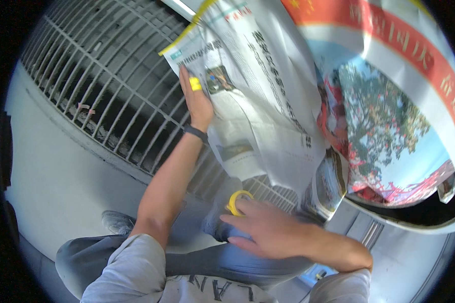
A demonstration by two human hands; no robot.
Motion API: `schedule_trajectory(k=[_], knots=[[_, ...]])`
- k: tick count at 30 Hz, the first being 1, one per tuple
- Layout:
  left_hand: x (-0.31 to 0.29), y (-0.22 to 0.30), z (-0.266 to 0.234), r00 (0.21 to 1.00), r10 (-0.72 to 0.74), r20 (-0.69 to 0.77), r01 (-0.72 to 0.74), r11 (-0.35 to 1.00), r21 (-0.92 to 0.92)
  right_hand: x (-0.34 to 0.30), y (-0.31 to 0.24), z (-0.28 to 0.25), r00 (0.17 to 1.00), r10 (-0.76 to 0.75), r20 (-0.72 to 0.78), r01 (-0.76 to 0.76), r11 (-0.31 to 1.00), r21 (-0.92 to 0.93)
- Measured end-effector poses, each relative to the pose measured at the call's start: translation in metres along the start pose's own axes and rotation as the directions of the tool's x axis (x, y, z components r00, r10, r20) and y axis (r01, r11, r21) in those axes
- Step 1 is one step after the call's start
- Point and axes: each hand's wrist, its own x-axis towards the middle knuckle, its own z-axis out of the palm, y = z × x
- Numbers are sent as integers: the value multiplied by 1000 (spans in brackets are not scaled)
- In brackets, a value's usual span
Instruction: The person applies yellow masking tape around the wheel arch of a white car and then covers the wheel with newspaper, securing it with additional tape.
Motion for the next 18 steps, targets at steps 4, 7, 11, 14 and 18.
schedule_trajectory(k=[4, 7, 11, 14, 18], knots=[[20, -8, 19, 992, 2, 128, 21, 985, -173, 5, 49, 18, 997, 72, 19, -73, 996, 51], [33, -6, 31, 966, -38, 256, 136, 916, -378, 25, 108, 37, 944, 309, -119, -331, 901, -280], [44, -11, 43, 950, -29, 310, 209, 798, -565, 59, 182, 71, 900, 209, -383, -431, 561, -707], [52, -14, 46, 876, -182, 446, 453, 627, -634, 79, 213, 94, 864, 213, -455, -495, 523, -694], [69, 0, 42, 813, -319, 487, 574, 580, -578, 106, 222, 120, 815, 277, -510, -542, 676, -499]])
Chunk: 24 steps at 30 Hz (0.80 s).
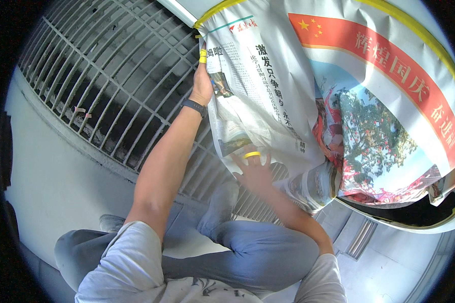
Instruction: The person applies yellow masking tape around the wheel arch of a white car and then covers the wheel with newspaper, securing it with additional tape.
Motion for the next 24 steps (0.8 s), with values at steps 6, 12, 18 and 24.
schedule_trajectory(k=[6, 12, 18, 24], knots=[[-6, 41, 24, 993, -36, 111, 71, 940, -333, 37, 7, 15, 997, 60, -44, -69, 965, -252], [19, 63, 30, 967, -223, 124, 245, 949, -197, 39, 3, 13, 976, 42, -213, -58, 996, -71], [46, 46, 29, 946, -241, 216, 270, 956, -116, 41, -8, 0, 980, 66, -185, -72, 997, -27], [61, 33, 26, 923, -279, 265, 308, 948, -74, 39, -6, -5, 974, 53, -220, -44, 998, 44]])
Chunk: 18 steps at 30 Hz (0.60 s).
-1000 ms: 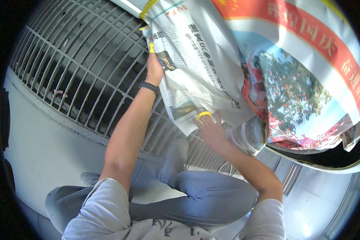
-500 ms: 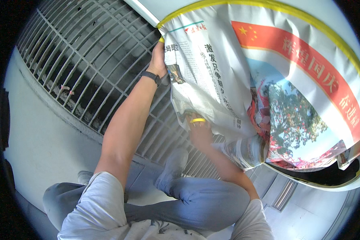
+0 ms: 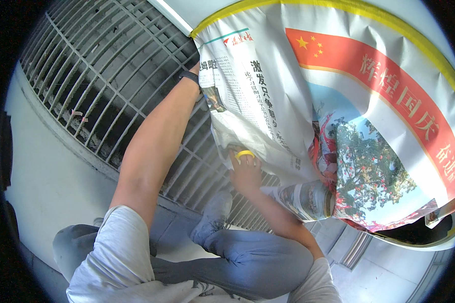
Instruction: The person applies yellow masking tape around the wheel arch of a white car and then covers the wheel with newspaper, securing it with additional tape.
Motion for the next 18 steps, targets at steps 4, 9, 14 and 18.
schedule_trajectory(k=[4, 9, 14, 18], knots=[[-2, -2, 0, 1000, -26, 17, 25, 999, 30, 2, 2, -5, 999, 17, 37, -20, 997, 69], [8, -7, -10, 1000, -13, 10, 13, 998, 55, 4, 0, -12, 998, 11, 57, -16, 996, 92], [-12, -15, -18, 901, 331, -279, -211, 898, 385, -6, -4, -13, 1000, 8, 14, -10, 997, 80], [-106, -87, 6, 467, 635, -616, -347, 772, 533, -23, -2, -10, 990, 68, 123, -83, 990, 115]])
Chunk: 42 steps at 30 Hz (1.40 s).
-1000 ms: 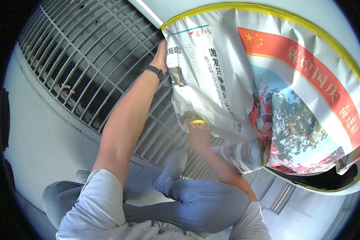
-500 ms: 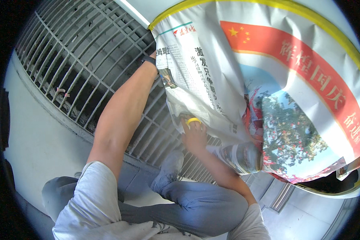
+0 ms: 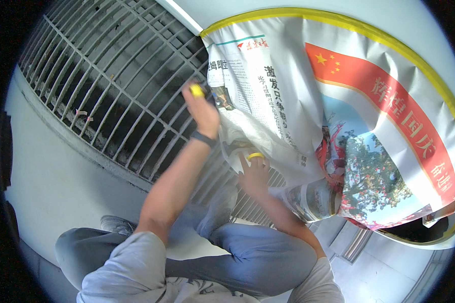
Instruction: The person applies yellow masking tape around the wheel arch of a white car and then covers the wheel with newspaper, securing it with additional tape.
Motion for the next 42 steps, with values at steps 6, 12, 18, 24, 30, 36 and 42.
schedule_trajectory(k=[6, 12, 18, 24, 30, 36, 42], knots=[[-110, -51, -46, 960, -30, 280, -78, 928, 365, -42, 4, 3, 987, 161, 14, -161, 987, 13], [-157, -55, -73, 919, -74, 387, -159, 829, 536, -121, 6, 26, 922, 338, 191, -382, 873, 303], [-165, -67, -75, 624, -44, 780, -618, 583, 527, -233, -21, 79, 916, 387, 102, -391, 809, 439], [-179, -85, -81, 557, -179, 811, -658, 502, 562, -296, -38, 56, 718, 582, 382, -603, 246, 759], [-197, -110, -103, 527, -59, 848, -764, 404, 502, -268, 44, 0, 684, 631, 365, 180, -631, 755], [-171, -132, -113, 258, 164, 952, -916, 357, 186, -240, 49, -37, 392, 911, -130, 496, -90, 864], [-151, -84, -106, -403, -70, 913, -913, -48, -406, -294, 90, -101, -54, 527, -848, 396, 791, 466]])
